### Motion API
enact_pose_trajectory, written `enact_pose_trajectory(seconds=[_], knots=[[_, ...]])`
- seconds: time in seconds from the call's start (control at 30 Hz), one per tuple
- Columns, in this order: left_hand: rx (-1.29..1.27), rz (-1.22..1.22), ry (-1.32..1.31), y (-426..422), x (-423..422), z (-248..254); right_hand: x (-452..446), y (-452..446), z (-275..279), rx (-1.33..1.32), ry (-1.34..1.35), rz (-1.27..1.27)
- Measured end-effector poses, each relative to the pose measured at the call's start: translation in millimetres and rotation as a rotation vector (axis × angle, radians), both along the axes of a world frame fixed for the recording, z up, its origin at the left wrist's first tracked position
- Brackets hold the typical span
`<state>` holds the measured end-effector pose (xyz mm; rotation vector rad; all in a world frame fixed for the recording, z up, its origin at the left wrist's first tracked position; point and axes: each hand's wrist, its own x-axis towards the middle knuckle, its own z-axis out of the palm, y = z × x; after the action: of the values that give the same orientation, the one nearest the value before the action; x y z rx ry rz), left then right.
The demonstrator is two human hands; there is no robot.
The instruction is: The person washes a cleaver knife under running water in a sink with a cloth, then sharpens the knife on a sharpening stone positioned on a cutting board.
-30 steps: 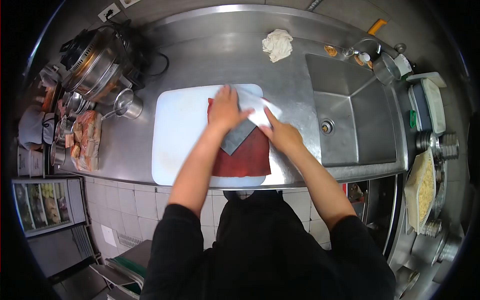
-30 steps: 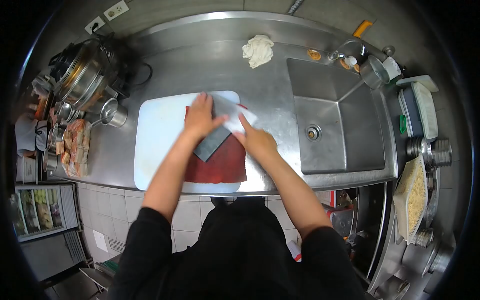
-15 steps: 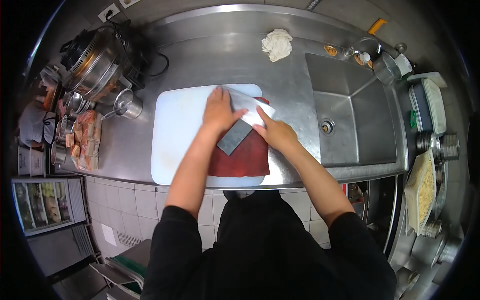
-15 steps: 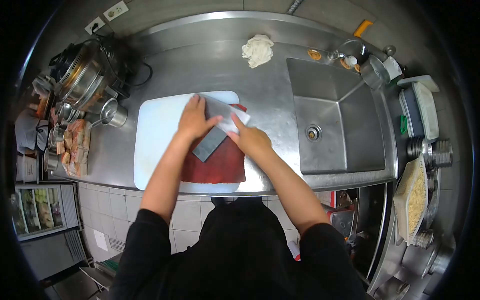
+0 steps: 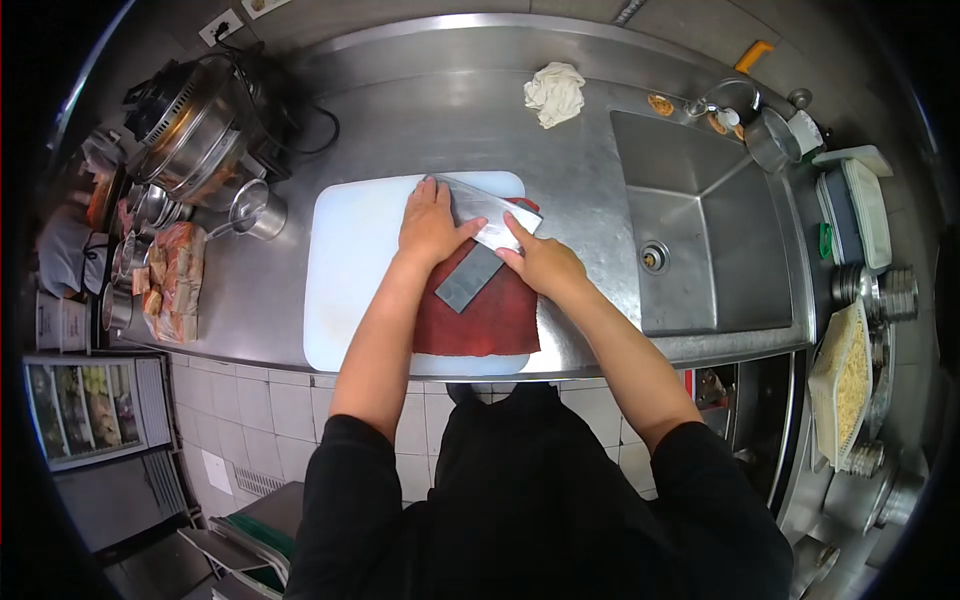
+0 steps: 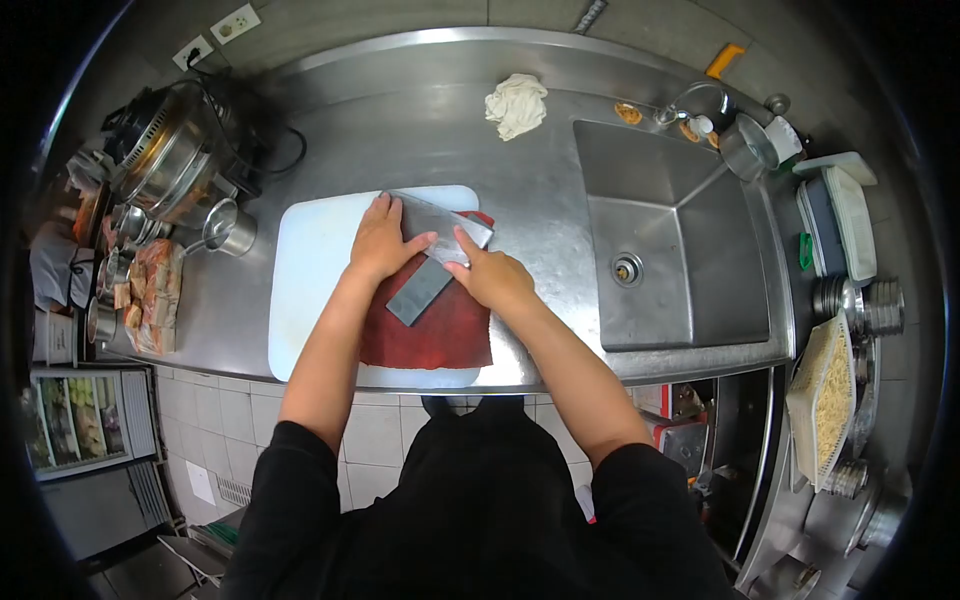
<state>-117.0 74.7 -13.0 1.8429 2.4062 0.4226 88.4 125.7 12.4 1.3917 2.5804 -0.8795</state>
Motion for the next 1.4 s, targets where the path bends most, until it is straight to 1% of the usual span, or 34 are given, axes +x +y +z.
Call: enact_pose_trajectory(seconds=[0.07,0.1,0.13,0.17,0.2,0.23,0.3,0.37,0.4,0.43,0.47,0.57,0.6,0.63,0.67,0.7,0.77,0.8,0.83,0.9,0.93,1.0,1.07,1.1,1.13,1.17,1.2,1.23,1.3,1.37,1.4], knots=[[0.007,-0.021,-0.003,0,1,0,19,-9,-9,0.023,0.004,-0.004],[0.042,-0.041,0.038,-9,19,-9,33,-17,-12,0.044,0.005,-0.002],[0.027,-0.059,0.094,-24,45,-5,57,-35,-17,0.022,-0.007,-0.027],[-0.011,-0.084,0.166,-40,72,-7,85,-52,-13,-0.061,0.013,-0.054],[-0.044,-0.101,0.122,-59,98,-5,112,-68,-17,-0.089,-0.044,-0.082],[-0.056,-0.149,0.036,-70,114,-5,117,-71,-15,-0.086,-0.049,-0.073],[-0.012,-0.137,0.032,-66,105,-7,123,-77,-9,-0.068,-0.054,-0.063],[-0.036,-0.04,0.124,-35,60,-7,72,-44,-9,-0.049,0.03,-0.03],[-0.036,0.009,0.077,-19,32,-10,44,-24,-13,0.006,0.03,0.011],[-0.089,0.031,0.026,-4,5,-6,16,-7,1,-0.029,-0.034,0.028],[-0.093,0.03,0.009,2,-11,-3,0,0,-5,0.005,0.003,0.035],[-0.066,0.027,0.055,-8,12,-2,19,-10,3,-0.066,-0.032,0.007],[-0.023,-0.002,0.132,-19,33,-17,43,-25,-11,-0.014,0.001,0.001],[-0.021,-0.038,0.178,-38,60,-7,71,-42,-18,-0.05,0.018,-0.025],[-0.113,-0.062,0.189,-52,86,2,100,-60,-24,-0.085,0.034,-0.049],[-0.11,-0.104,0.078,-67,104,7,129,-74,-36,-0.044,0.049,-0.034],[-0.025,-0.118,-0.012,-69,100,0,120,-78,-20,-0.03,-0.024,-0.036],[-0.013,-0.08,0.024,-59,87,-2,103,-67,-20,-0.039,0.005,-0.024],[-0.001,-0.04,0.061,-42,61,-3,74,-46,-20,-0.047,0.035,-0.011],[0.009,0.024,0.009,-9,7,-10,18,-8,-19,0.016,0.024,0.041],[0.022,0.036,-0.018,-3,-9,-10,8,-2,-17,0.014,0.028,0.041],[0.017,0.036,0.012,-5,0,-9,-1,3,-12,0.006,0.035,0.04],[0.024,0.041,0.079,-16,29,-19,36,-18,-15,0.011,0.019,0.021],[-0.035,0.015,0.114,-32,57,-8,60,-35,-12,-0.048,-0.001,-0.015],[-0.047,-0.034,0.14,-48,83,-9,88,-54,-11,-0.106,-0.021,-0.052],[-0.089,-0.068,0.127,-60,107,-9,121,-70,-33,-0.067,0.026,-0.061],[-0.084,-0.118,0.018,-70,122,-6,136,-84,-22,-0.017,0.099,-0.037],[-0.024,-0.125,-0.042,-74,123,-3,131,-79,-25,-0.019,0.1,-0.022],[-0.028,-0.069,0.058,-57,98,-6,113,-62,-28,-0.054,0.013,-0.041],[-0.031,0.021,0.066,-23,50,-8,56,-27,-13,-0.008,-0.004,0.025],[-0.047,0.027,0.024,-9,24,-9,30,-11,-9,-0.011,-0.017,0.044]])
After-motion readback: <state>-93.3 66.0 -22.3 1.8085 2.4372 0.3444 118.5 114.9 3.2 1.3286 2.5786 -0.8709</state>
